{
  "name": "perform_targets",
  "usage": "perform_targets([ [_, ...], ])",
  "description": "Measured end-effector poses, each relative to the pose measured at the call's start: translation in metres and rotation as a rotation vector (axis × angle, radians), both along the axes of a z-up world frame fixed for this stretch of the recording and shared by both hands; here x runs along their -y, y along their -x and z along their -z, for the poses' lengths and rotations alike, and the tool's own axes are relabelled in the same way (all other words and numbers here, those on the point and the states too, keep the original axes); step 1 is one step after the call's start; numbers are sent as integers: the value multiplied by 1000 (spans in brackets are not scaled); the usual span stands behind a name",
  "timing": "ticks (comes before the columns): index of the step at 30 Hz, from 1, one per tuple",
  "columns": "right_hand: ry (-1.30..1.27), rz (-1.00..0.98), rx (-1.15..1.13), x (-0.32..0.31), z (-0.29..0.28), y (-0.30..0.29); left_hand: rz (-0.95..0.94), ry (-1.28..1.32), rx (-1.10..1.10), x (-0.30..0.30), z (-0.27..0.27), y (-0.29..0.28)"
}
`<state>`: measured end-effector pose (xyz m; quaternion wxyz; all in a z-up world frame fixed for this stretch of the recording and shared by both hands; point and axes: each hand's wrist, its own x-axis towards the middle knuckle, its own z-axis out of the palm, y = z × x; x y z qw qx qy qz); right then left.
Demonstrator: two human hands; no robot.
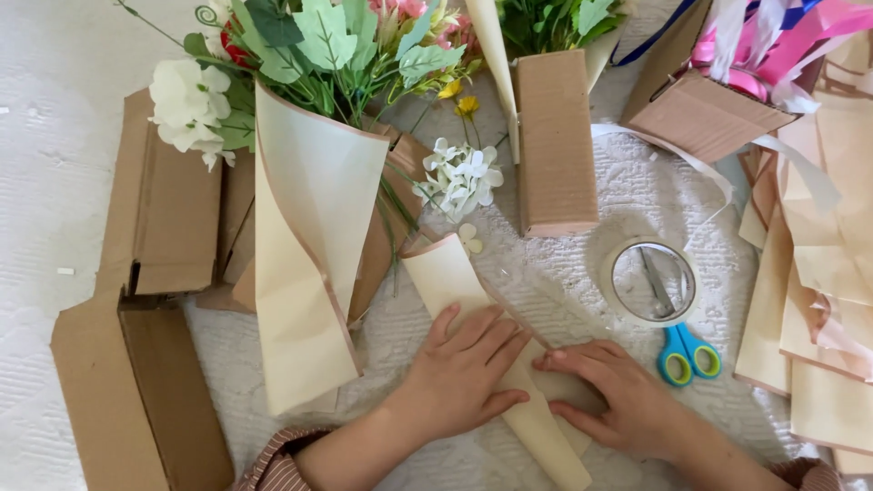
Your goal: Wrapping artificial flower bouquets in decorative paper and securing them with tape.
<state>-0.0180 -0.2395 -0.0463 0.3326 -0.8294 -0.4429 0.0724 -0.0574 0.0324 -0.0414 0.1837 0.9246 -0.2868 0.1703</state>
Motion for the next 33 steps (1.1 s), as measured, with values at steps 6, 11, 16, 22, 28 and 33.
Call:
perform_targets([
  [6,15,-15,39,3,6,0,-60,-86,64,-2,0,-1],
  [11,60,-15,19,3,3,1,43,-11,200,-8,-2,-9],
  [16,127,27,-26,1,-3,0,132,43,209,-23,-18,-14],
  [22,62,17,37,0,-6,1,286,77,42,-33,-24,-16],
  [28,99,29,8,-2,-8,2,293,107,0,-29,-21,-15],
  [33,90,34,-10,-4,-11,2,228,99,30,-25,-10,-18],
])
